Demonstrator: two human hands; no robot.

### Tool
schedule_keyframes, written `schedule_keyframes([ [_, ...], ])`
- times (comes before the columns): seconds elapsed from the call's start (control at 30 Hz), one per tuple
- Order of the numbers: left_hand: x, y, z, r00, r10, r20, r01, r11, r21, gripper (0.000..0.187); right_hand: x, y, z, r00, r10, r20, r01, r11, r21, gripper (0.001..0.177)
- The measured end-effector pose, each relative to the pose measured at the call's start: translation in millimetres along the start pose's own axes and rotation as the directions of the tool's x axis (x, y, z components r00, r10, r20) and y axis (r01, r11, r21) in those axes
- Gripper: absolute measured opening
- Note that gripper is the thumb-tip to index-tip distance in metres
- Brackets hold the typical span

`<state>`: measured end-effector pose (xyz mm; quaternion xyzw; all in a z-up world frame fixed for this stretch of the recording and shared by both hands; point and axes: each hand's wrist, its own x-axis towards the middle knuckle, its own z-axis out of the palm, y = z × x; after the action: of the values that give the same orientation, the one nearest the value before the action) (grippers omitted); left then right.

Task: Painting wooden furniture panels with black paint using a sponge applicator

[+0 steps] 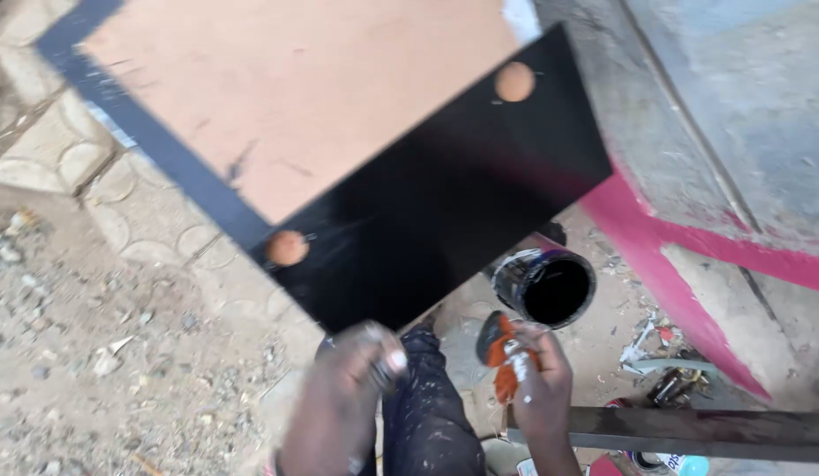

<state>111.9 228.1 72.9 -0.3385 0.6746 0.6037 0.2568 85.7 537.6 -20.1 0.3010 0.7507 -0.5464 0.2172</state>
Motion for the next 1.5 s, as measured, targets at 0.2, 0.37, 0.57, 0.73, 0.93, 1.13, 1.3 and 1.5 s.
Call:
schedule_keyframes([
  [0.2,15.6,-80.6,173.7,0.975,-0.027,0.222,-0.022,0.977,0.212,0.067,108.0,33.2,-89.8,0.961,0.114,-0.254,-0.155,0.977,-0.147,0.029],
  [0.37,51.2,-79.6,243.0,0.973,0.036,0.227,-0.077,0.982,0.173,0.045,201.5,99.9,-125.3,0.983,0.139,-0.121,-0.150,0.985,-0.089,0.024],
  [0.57,84.6,-117.4,297.6,0.979,0.181,0.092,-0.187,0.980,0.065,0.023,301.4,181.0,-118.6,0.969,0.203,-0.142,-0.204,0.979,0.009,0.021],
  [0.73,89.3,-115.8,320.1,0.988,-0.003,0.152,-0.016,0.992,0.129,0.024,342.2,200.1,-111.7,0.981,0.083,-0.173,-0.152,0.884,-0.442,0.019],
  [0.93,98.2,-127.3,329.8,0.979,-0.126,0.162,0.088,0.970,0.226,0.034,365.7,211.8,-104.7,0.976,0.132,-0.174,-0.201,0.851,-0.486,0.030],
  [1.13,119.0,-126.6,335.7,0.973,-0.145,0.179,0.084,0.947,0.309,0.055,374.0,222.1,-107.8,0.981,0.155,-0.118,-0.192,0.871,-0.452,0.032],
  [1.3,145.0,-128.2,344.7,0.970,-0.168,0.174,0.133,0.972,0.194,0.061,377.8,228.3,-111.8,0.989,0.097,-0.111,-0.142,0.840,-0.524,0.028],
  [1.5,167.8,-123.9,356.6,0.957,-0.230,0.175,0.246,0.966,-0.076,0.060,372.3,209.3,-127.5,0.875,0.476,-0.093,-0.483,0.842,-0.239,0.027],
])
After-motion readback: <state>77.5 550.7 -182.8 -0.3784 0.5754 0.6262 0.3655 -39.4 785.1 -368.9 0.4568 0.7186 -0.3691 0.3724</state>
